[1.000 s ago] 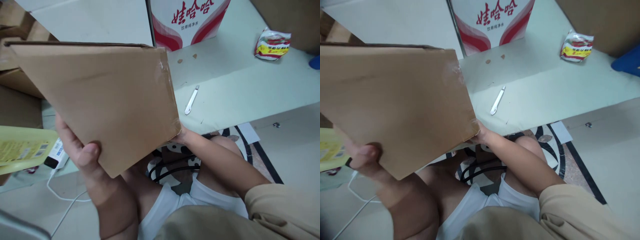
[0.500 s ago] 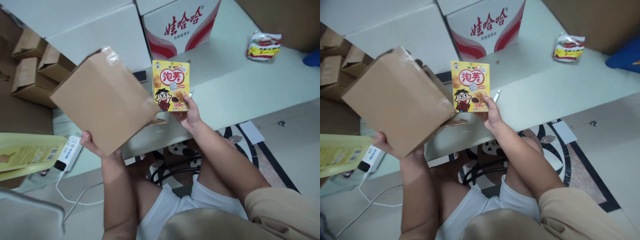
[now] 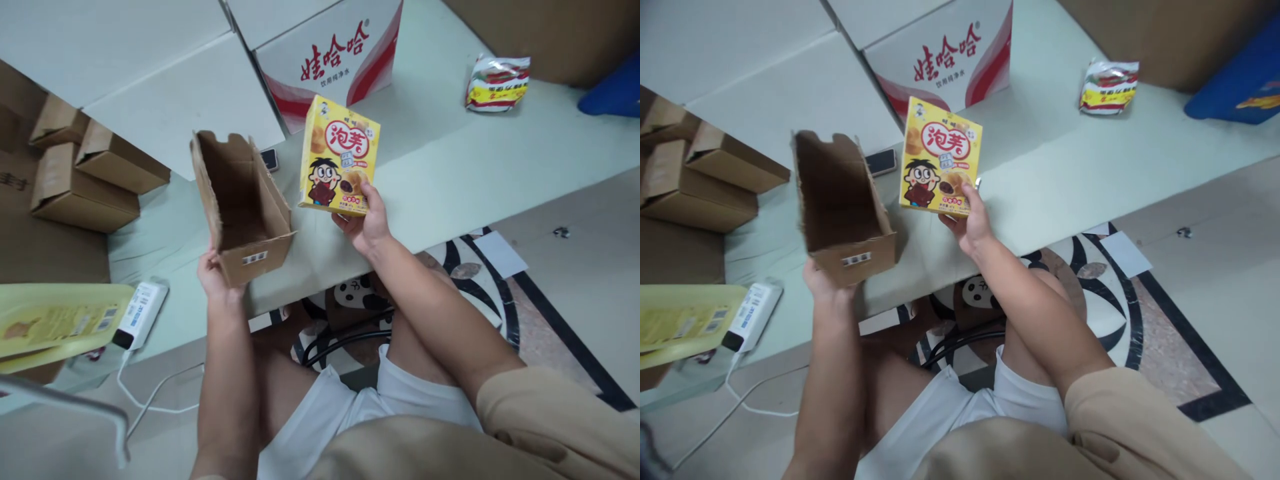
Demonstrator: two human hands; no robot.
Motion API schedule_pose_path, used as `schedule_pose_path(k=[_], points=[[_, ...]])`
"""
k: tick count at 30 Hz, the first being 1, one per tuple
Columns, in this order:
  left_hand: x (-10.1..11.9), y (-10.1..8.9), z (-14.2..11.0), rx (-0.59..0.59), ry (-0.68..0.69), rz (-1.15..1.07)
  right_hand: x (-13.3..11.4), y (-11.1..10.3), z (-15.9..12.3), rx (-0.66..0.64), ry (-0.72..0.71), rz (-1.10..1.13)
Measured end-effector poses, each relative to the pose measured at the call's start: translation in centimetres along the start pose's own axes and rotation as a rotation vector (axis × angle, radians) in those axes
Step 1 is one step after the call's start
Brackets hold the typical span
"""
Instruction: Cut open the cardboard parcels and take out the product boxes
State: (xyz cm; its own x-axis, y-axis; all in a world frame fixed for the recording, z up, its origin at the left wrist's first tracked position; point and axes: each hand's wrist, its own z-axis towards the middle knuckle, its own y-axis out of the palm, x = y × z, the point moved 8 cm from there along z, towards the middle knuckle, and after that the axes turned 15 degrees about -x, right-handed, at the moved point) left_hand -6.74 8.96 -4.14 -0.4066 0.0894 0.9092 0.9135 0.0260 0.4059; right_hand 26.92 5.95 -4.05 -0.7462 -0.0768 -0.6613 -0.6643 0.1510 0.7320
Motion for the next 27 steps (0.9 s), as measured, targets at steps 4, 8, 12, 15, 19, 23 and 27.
schedule_pose_path(k=[4, 8, 12, 15, 19, 23, 27], points=[[4.0, -0.8, -3.2, 0.243, 0.232, 0.203, 0.3, 0.3, 0.2, -0.010, 0.016, -0.028], [7.9, 6.1, -8.1, -0.070, 0.808, 0.532, 1.0, 1.1, 0.4, -0.084, 0.023, -0.096], [5.7, 9.3, -8.6, -0.260, 0.796, 0.947, 2.1, 2.1, 0.5, -0.139, 0.034, -0.102], [5.1, 7.6, -7.3, -0.098, 0.728, 1.093, 2.8, 2.2, 0.6, -0.114, 0.030, -0.074], [5.6, 4.3, -5.9, 0.166, 0.610, 0.967, 2.9, 2.4, 0.4, -0.110, 0.010, -0.087], [7.2, 3.5, -7.1, 0.323, 0.735, 1.029, 3.1, 2.4, 0.2, -0.115, 0.012, -0.121], [9.0, 5.6, -11.2, 0.442, 1.033, 1.214, 3.2, 2.0, 0.2, -0.107, -0.004, -0.153]])
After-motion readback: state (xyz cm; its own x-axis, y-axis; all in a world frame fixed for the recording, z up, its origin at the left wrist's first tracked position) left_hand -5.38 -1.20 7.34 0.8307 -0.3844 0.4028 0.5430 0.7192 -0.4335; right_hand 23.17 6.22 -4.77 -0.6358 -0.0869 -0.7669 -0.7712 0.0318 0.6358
